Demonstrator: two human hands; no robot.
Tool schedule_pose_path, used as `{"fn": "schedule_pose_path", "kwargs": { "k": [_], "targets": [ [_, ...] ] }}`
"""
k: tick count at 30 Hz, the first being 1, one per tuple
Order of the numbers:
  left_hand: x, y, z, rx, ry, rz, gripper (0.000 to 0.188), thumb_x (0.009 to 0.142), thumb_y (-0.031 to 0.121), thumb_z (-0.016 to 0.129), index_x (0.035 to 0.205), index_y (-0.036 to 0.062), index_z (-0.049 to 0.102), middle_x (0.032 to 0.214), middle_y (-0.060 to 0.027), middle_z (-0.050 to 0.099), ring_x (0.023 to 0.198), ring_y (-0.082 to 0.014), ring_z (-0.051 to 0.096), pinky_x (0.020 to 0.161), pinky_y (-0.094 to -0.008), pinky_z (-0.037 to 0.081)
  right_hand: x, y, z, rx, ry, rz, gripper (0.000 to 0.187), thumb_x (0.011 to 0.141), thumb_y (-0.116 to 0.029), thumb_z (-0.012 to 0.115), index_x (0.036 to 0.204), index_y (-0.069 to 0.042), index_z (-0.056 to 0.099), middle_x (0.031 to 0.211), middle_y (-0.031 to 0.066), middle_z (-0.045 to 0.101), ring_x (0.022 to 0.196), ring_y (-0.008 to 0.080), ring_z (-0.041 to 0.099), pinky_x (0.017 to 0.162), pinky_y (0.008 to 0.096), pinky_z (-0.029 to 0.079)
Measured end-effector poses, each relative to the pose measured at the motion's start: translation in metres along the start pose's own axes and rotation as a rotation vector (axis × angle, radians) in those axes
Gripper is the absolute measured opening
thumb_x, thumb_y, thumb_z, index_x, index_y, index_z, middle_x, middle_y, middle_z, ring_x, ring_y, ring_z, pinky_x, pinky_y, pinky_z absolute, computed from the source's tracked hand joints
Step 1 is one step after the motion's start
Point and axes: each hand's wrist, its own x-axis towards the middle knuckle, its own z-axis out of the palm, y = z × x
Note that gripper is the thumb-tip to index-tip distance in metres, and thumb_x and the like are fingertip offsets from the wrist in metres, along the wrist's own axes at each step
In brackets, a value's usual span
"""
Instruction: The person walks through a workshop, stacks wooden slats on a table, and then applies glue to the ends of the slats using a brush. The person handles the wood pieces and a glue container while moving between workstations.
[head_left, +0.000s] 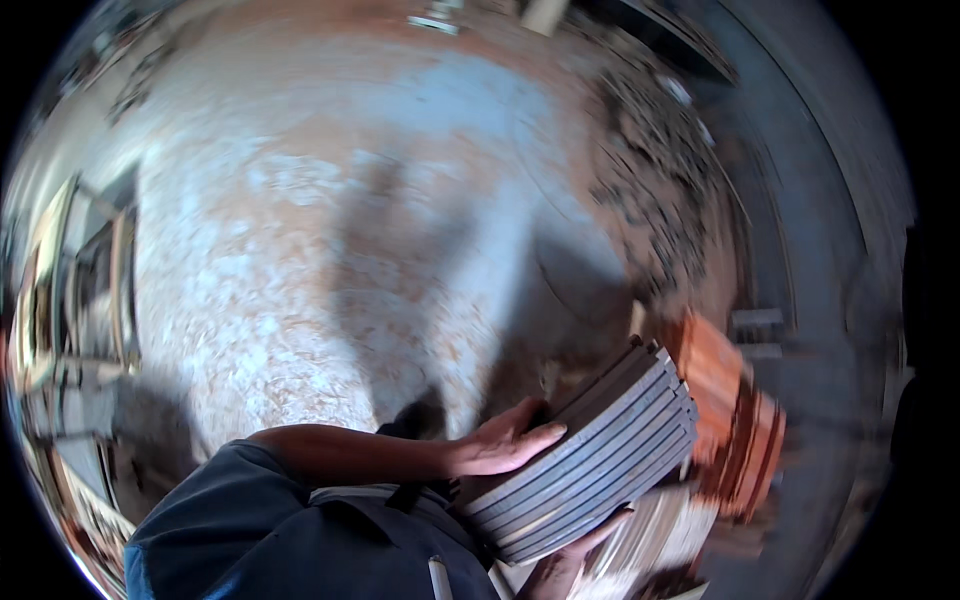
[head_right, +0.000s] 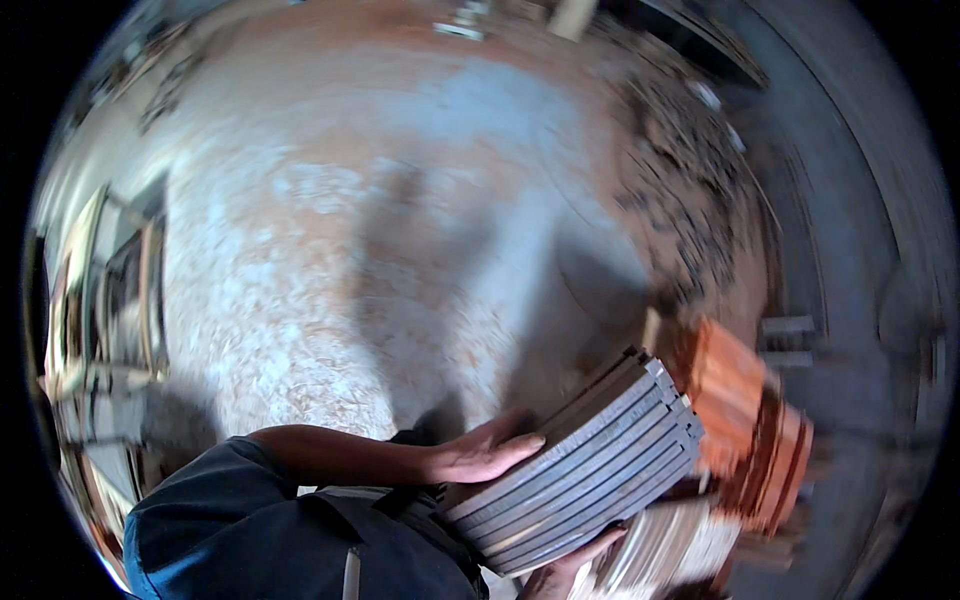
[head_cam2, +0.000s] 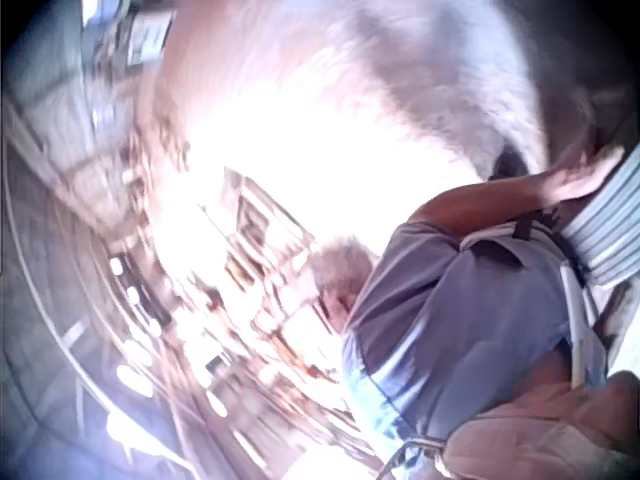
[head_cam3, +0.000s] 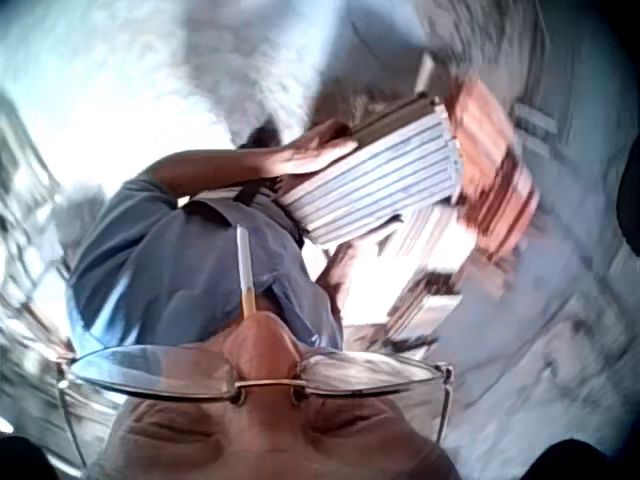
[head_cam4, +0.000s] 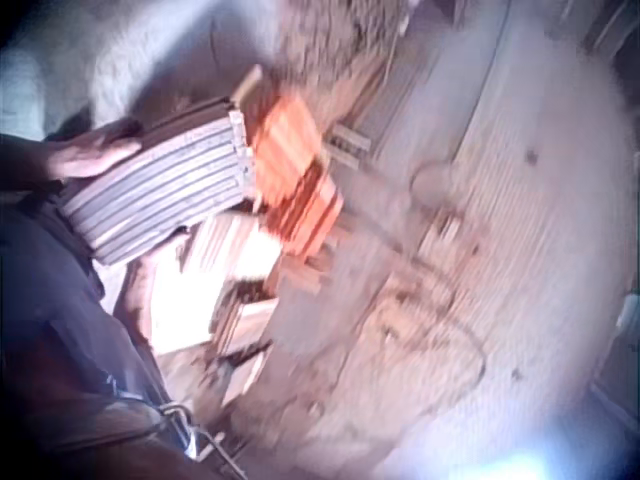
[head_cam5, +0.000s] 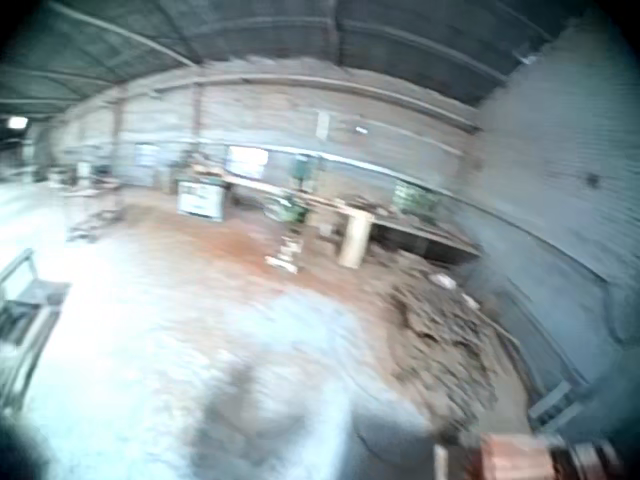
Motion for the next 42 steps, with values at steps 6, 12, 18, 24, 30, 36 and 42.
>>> {"fn": "schedule_pose_path", "kwargs": {
  "k": [6, 12, 18, 24, 30, 36, 42],
  "targets": [
    [0.011, 0.024, -0.131, -0.067, 0.405, 0.053, 0.072, 0.093, 0.054, 0.046, 0.129, -0.008, 0.041, 0.119, -0.029, 0.056, 0.116, -0.0337, 0.053, 0.1, -0.0385, 0.039, 0.071, 0.021, 0.206, 0.946, -0.148, 0.769, 0.064, 0.101, -0.051, 0.026, 0.15, -0.01, 0.02, 0.156, 0.0083, 0.021, 0.142, 0.0259, 0.024, 0.118, 0.0441, 0.023],
    [-0.048, 0.064, -0.266, -0.058, 0.886, 0.111, 0.07, 0.095, 0.052, 0.045, 0.13, -0.0073, 0.041, 0.122, -0.0279, 0.054, 0.117, -0.0328, 0.052, 0.1, -0.0381, 0.039, 0.147, 0.132, 0.335, -0.158, -0.91, 0.25, 0.057, 0.103, -0.044, 0.027, 0.147, -0.007, 0.026, 0.155, 0.0097, 0.024, 0.137, 0.0246, 0.032, 0.114, 0.0395, 0.032],
    [-0.121, 0.075, -0.38, -0.292, 1.318, 0.166, 0.059, 0.098, 0.043, 0.043, 0.133, -0.0053, 0.041, 0.124, -0.0251, 0.053, 0.119, -0.0298, 0.05, 0.104, -0.0376, 0.035, 0.135, 0.246, 0.517, -0.093, -1.273, 0.822, 0.077, 0.094, -0.062, 0.037, 0.147, -0.006, 0.03, 0.149, 0.0093, 0.036, 0.133, 0.0305, 0.037, 0.112, 0.0429, 0.03],
    [-0.213, 0.067, -0.518, -0.431, 1.561, 0.282, 0.048, 0.098, 0.037, 0.043, 0.122, -0.0042, 0.046, 0.109, -0.0156, 0.056, 0.105, -0.02, 0.05, 0.097, -0.0339, 0.038, 0.025, 0.343, 0.691, -0.439, -1.346, 0.795, 0.078, 0.094, -0.064, 0.035, 0.147, -0.007, 0.031, 0.146, 0.0112, 0.04, 0.13, 0.0323, 0.042, 0.109, 0.0456, 0.033],
    [-0.271, 0.088, -0.675, -0.494, 1.657, 0.272, 0.048, 0.098, 0.039, 0.042, 0.12, -0.0029, 0.045, 0.104, -0.0118, 0.055, 0.099, -0.0177, 0.049, 0.091, -0.0328, 0.04, -0.026, 0.439, 0.834, -0.455, -1.5, 0.793, 0.081, 0.094, -0.066, 0.031, 0.149, -0.006, 0.026, 0.149, 0.0113, 0.035, 0.132, 0.0316, 0.038, 0.11, 0.0454, 0.031],
    [-0.314, 0.097, -0.863, -0.556, 1.665, 0.385, 0.049, 0.099, 0.04, 0.039, 0.124, -0.0018, 0.044, 0.105, -0.0106, 0.055, 0.098, -0.0164, 0.049, 0.09, -0.0321, 0.041, -0.098, 0.529, 1.02, -0.638, -1.397, 0.837, 0.07, 0.098, -0.056, 0.034, 0.145, -0.005, 0.032, 0.146, 0.0108, 0.04, 0.131, 0.0283, 0.04, 0.11, 0.0422, 0.031],
    [-0.383, 0.143, -1.047, -0.376, 1.835, 0.241, 0.053, 0.1, 0.039, 0.039, 0.129, -0.0045, 0.042, 0.115, -0.0168, 0.055, 0.11, -0.0213, 0.049, 0.098, -0.0338, 0.038, -0.158, 0.654, 1.199, -0.604, -1.531, 0.995, 0.075, 0.097, -0.062, 0.023, 0.145, -0.005, 0.033, 0.143, 0.0129, 0.043, 0.129, 0.0311, 0.043, 0.109, 0.0436, 0.033]
  ]
}}
